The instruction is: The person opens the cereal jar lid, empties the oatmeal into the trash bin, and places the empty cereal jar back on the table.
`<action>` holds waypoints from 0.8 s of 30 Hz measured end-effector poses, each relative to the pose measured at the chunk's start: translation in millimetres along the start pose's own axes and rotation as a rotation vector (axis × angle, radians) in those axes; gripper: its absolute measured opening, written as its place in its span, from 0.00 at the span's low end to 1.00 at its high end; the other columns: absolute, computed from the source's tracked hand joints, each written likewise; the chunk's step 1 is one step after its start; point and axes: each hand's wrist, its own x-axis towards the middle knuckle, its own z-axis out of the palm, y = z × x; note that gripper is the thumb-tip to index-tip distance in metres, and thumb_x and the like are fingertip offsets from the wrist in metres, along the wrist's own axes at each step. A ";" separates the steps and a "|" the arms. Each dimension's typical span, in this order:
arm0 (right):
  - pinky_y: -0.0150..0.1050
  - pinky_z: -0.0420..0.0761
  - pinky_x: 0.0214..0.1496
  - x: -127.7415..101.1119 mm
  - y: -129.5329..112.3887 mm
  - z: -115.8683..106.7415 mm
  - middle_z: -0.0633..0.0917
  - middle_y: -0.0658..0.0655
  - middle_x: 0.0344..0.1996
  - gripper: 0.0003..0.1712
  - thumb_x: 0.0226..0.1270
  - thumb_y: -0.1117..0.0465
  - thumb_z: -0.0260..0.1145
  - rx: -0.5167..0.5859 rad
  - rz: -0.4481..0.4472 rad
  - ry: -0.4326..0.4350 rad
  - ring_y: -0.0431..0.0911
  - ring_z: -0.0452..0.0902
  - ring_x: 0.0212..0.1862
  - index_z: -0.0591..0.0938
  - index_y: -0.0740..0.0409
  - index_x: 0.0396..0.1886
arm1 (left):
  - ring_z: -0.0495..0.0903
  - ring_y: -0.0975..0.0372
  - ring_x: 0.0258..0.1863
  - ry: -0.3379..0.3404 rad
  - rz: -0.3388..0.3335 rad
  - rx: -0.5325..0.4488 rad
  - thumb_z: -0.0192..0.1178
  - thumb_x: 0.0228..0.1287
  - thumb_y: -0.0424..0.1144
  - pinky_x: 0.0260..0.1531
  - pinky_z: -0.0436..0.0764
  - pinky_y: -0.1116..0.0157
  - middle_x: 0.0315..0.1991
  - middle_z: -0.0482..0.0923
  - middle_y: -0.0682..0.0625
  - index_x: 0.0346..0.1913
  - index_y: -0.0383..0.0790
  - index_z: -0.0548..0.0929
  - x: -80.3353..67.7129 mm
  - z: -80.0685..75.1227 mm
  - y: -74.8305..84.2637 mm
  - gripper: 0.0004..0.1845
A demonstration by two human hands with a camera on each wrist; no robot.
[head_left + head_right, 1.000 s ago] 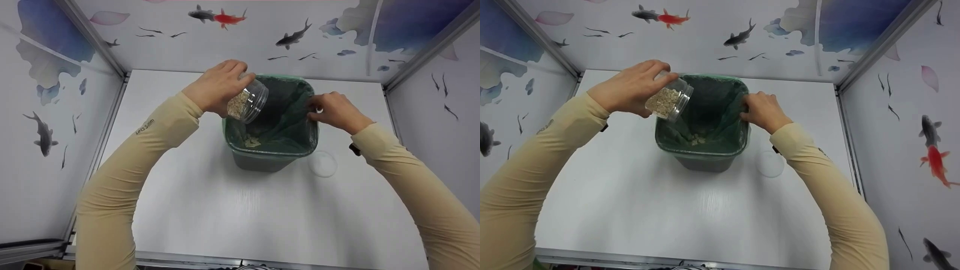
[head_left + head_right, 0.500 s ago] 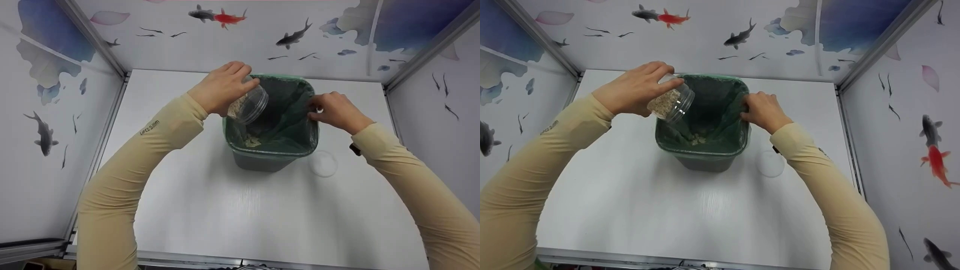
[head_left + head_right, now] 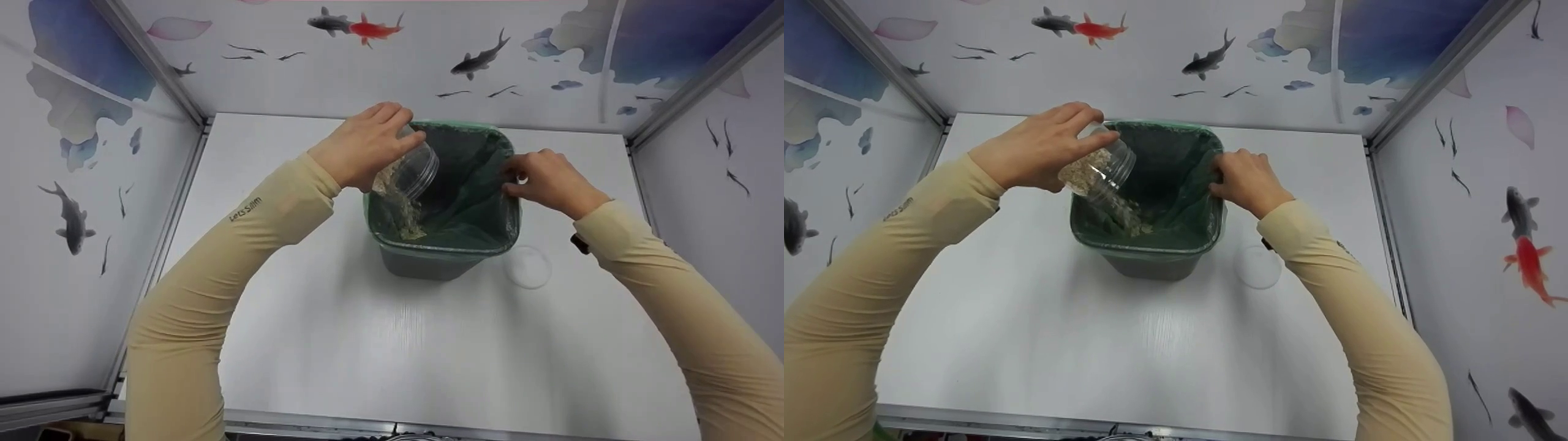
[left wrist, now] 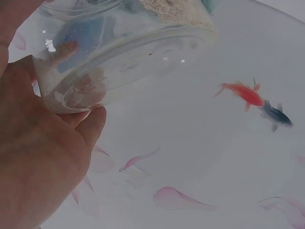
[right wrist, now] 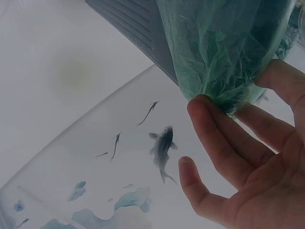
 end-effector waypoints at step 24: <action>0.55 0.78 0.42 -0.4 -0.2 0.4 0.84 0.64 0.36 0.12 0.62 0.66 0.67 -0.003 0.006 0.001 0.57 0.79 0.39 0.83 0.68 0.43 | 0.61 0.44 0.63 -0.009 0.000 0.004 0.80 0.38 0.41 0.67 0.57 0.55 0.62 0.63 0.32 0.69 0.36 0.65 0.5 -0.9 1.4 0.52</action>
